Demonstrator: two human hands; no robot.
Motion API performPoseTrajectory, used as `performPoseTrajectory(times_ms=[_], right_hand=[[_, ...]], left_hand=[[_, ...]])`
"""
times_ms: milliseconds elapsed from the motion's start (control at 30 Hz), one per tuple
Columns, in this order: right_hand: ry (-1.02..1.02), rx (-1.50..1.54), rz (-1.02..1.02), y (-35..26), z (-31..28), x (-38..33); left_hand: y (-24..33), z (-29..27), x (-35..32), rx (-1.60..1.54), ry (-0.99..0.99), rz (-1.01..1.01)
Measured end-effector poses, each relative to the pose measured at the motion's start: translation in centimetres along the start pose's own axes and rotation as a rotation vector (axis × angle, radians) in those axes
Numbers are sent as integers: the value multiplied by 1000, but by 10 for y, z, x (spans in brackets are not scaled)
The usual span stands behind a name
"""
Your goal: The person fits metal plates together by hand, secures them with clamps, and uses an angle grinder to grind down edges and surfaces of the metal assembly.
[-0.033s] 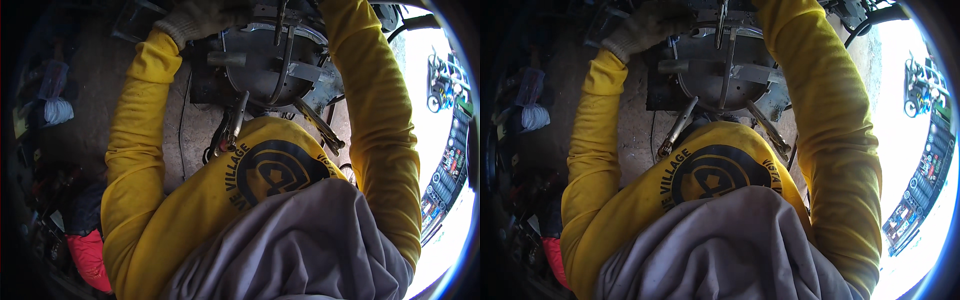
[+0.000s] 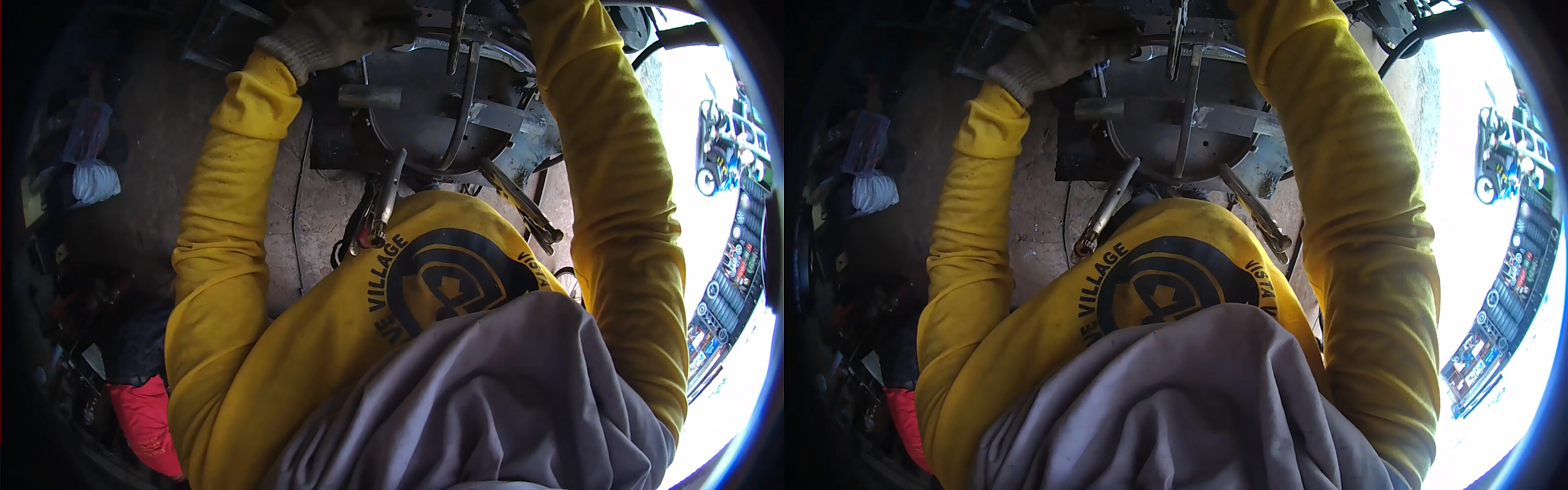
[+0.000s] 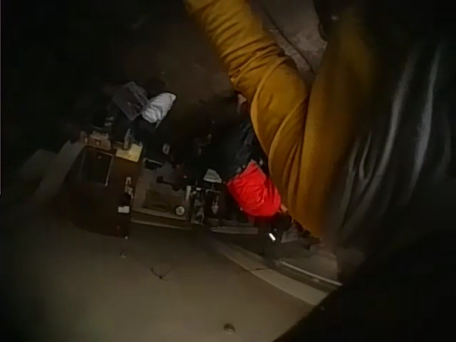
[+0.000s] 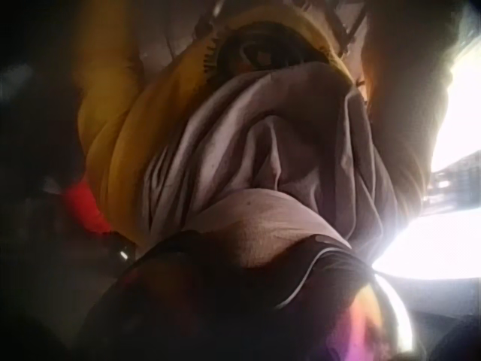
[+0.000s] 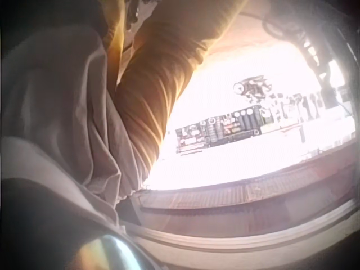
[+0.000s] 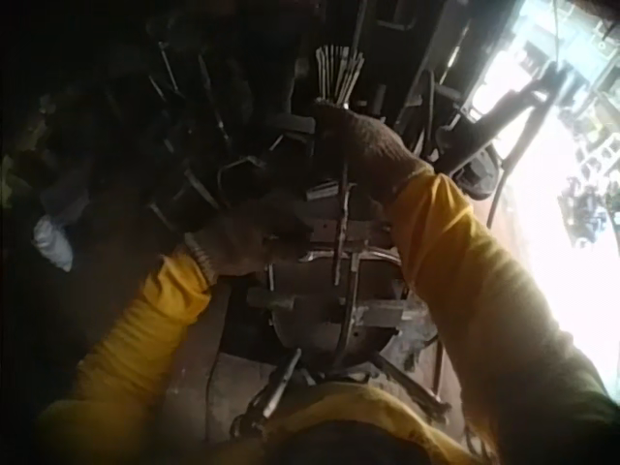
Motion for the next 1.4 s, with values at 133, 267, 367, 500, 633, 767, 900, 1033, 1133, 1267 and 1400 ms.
performPoseTrajectory(times_ms=[133,267,367,500,633,767,900,1033,1133,1267,1400], right_hand=[[6,2,-11,-5,-1,-4],[2,21,-20,-8,-1,-6],[-10,25,-55,-13,0,-9],[68,-50,25,2,-5,3],[61,-40,20,13,-5,8],[60,-39,22,21,-4,11],[70,-43,34,31,-6,15],[72,-44,27,38,1,25],[90,-56,31,54,5,34],[148,-124,-7,85,10,48],[53,-247,-179,57,17,35]], left_hand=[[-12,13,0,-238,43,-75],[-27,17,5,-374,-105,-81],[-26,19,8,-386,-164,-84],[-19,16,8,-188,-140,-15],[-19,15,11,-235,-170,-9],[-19,23,20,-361,-183,-196],[-3,29,25,-703,-208,-353],[-58,57,9,-735,-312,-486],[-60,56,11,-733,-256,-289],[3,38,4,331,105,674],[-19,44,-7,200,82,574]])
Point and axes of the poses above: each hand's wrist, its own x-axis towards the middle knuckle, its own z-axis out of the palm, y = z × x, the point moved 7 cm from there along x, towards the middle knuckle, and after that the axes turned 10 degrees about -x, right-handed, at the moved point
